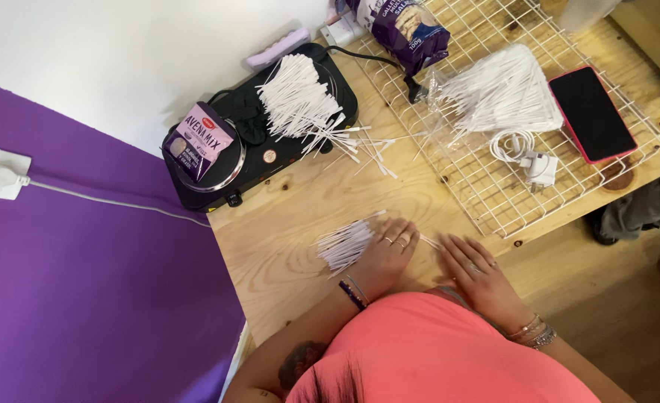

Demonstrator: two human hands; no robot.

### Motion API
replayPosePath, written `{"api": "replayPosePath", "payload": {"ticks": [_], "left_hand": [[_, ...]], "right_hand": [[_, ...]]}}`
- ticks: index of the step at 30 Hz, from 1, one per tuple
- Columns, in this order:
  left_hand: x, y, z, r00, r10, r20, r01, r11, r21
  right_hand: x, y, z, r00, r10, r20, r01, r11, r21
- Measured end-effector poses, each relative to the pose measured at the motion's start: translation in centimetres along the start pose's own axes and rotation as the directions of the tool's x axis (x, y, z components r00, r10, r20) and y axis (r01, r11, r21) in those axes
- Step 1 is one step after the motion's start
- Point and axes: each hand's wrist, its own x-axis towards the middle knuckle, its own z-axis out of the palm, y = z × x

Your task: The person repeatedly picks up white cotton swabs from a wooden table, separates them into smaller bundles, and places them into neat stacks. A second person briefly enters the frame holding a phone but does not participate in the task.

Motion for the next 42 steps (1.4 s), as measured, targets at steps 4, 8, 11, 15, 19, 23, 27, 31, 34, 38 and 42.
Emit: {"api": "replayPosePath", "payload": {"ticks": [4, 8, 11, 15, 19, 23, 27, 31, 34, 38, 42], "left_hand": [[0.0, 0.6, -0.7, 0.996, 0.025, 0.085, -0.021, 0.998, -0.053], [0.2, 1.1, -1.6, 0.995, 0.095, 0.021, -0.093, 0.993, -0.067], [0.7, 1.6, -2.8, 0.994, 0.099, -0.052, -0.103, 0.993, -0.062], [1.4, 1.5, -3.7, 0.989, 0.098, -0.113, -0.116, 0.979, -0.166], [1.3, 0.8, -4.5, 0.991, 0.002, -0.137, -0.038, 0.965, -0.258], [1.4, -0.7, -8.8, 0.954, -0.212, -0.209, 0.118, 0.914, -0.387], [-3.0, -5.0, -7.7, 0.826, -0.56, -0.063, 0.409, 0.673, -0.616], [-5.9, -8.6, -6.8, 0.735, -0.674, -0.078, 0.482, 0.6, -0.638], [-7.6, -10.7, -5.3, 0.761, -0.647, -0.037, 0.48, 0.602, -0.638], [-7.9, -11.8, -6.8, 0.79, -0.612, 0.039, 0.514, 0.625, -0.587], [-9.0, -12.4, -9.2, 0.742, -0.648, 0.169, 0.608, 0.547, -0.575]], "right_hand": [[-2.8, 1.3, -1.0, 0.996, -0.07, 0.061, 0.064, 0.993, 0.095], [-4.2, 1.8, -1.1, 0.977, -0.212, -0.024, 0.213, 0.977, 0.036], [-4.2, 1.6, -1.3, 0.963, -0.257, -0.083, 0.257, 0.966, -0.013], [-3.1, 1.0, -2.6, 0.968, -0.24, -0.076, 0.243, 0.97, 0.023], [2.5, -0.9, -3.5, 0.988, -0.101, -0.114, 0.122, 0.974, 0.193], [6.4, -1.1, -1.0, 0.948, 0.047, -0.313, 0.07, 0.933, 0.353], [13.9, -0.3, -1.0, 0.98, 0.174, -0.097, -0.122, 0.909, 0.399], [17.9, 3.6, 3.4, 0.927, 0.247, 0.281, -0.292, 0.947, 0.133], [21.5, 3.7, 4.3, 0.893, 0.227, 0.388, -0.307, 0.938, 0.159], [23.5, 4.2, 6.6, 0.881, 0.18, 0.437, -0.274, 0.948, 0.162], [23.8, 6.3, 10.9, 0.867, 0.175, 0.467, -0.249, 0.963, 0.101]]}}
